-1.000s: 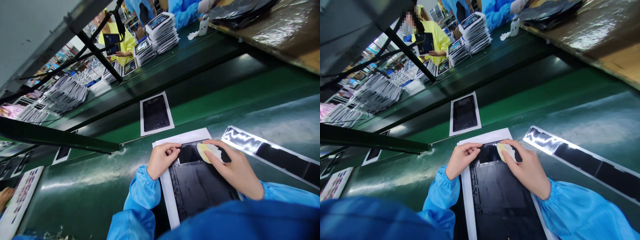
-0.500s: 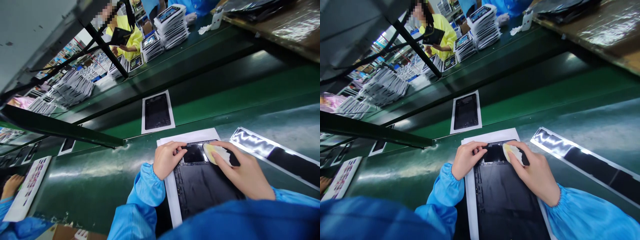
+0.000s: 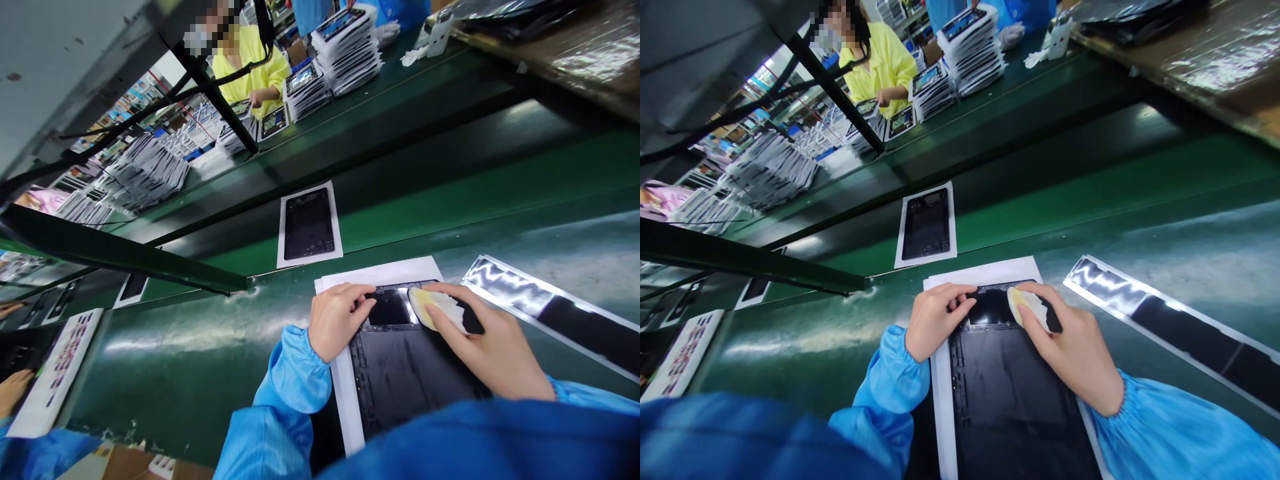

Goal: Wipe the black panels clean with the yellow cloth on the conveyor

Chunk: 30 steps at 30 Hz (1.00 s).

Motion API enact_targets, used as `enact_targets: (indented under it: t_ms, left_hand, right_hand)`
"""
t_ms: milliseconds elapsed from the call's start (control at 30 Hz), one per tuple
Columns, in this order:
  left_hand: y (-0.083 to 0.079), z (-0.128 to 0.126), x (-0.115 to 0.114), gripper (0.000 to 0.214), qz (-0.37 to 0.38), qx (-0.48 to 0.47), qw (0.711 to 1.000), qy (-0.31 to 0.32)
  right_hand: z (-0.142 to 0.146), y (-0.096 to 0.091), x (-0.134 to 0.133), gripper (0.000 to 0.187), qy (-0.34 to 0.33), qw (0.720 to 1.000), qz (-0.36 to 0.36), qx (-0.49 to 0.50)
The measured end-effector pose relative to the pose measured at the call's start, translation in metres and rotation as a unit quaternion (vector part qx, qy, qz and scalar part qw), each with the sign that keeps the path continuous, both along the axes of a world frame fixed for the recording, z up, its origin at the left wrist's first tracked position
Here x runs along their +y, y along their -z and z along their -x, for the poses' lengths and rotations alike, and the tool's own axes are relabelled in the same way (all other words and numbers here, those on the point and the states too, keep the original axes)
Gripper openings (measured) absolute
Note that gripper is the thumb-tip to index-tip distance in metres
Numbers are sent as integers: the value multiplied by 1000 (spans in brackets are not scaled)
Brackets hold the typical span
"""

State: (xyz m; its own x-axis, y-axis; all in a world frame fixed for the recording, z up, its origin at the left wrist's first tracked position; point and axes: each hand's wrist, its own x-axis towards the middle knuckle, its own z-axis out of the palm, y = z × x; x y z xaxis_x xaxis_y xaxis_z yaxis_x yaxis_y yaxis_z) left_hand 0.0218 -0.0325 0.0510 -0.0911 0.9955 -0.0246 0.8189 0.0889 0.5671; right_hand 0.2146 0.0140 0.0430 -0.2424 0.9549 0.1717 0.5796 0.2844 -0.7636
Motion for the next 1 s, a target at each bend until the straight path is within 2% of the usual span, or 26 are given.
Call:
enact_targets:
  t_ms: [467, 1000]
  left_hand:
    - [-3, 3, 3, 18, 18, -44, 999, -1]
    - [-3, -3, 1, 20, -9, 37, 999, 11]
  right_hand:
    - [0, 0, 0, 28, 2, 1000, -1, -2]
    - [1, 0, 0, 27, 3, 1000, 2, -5]
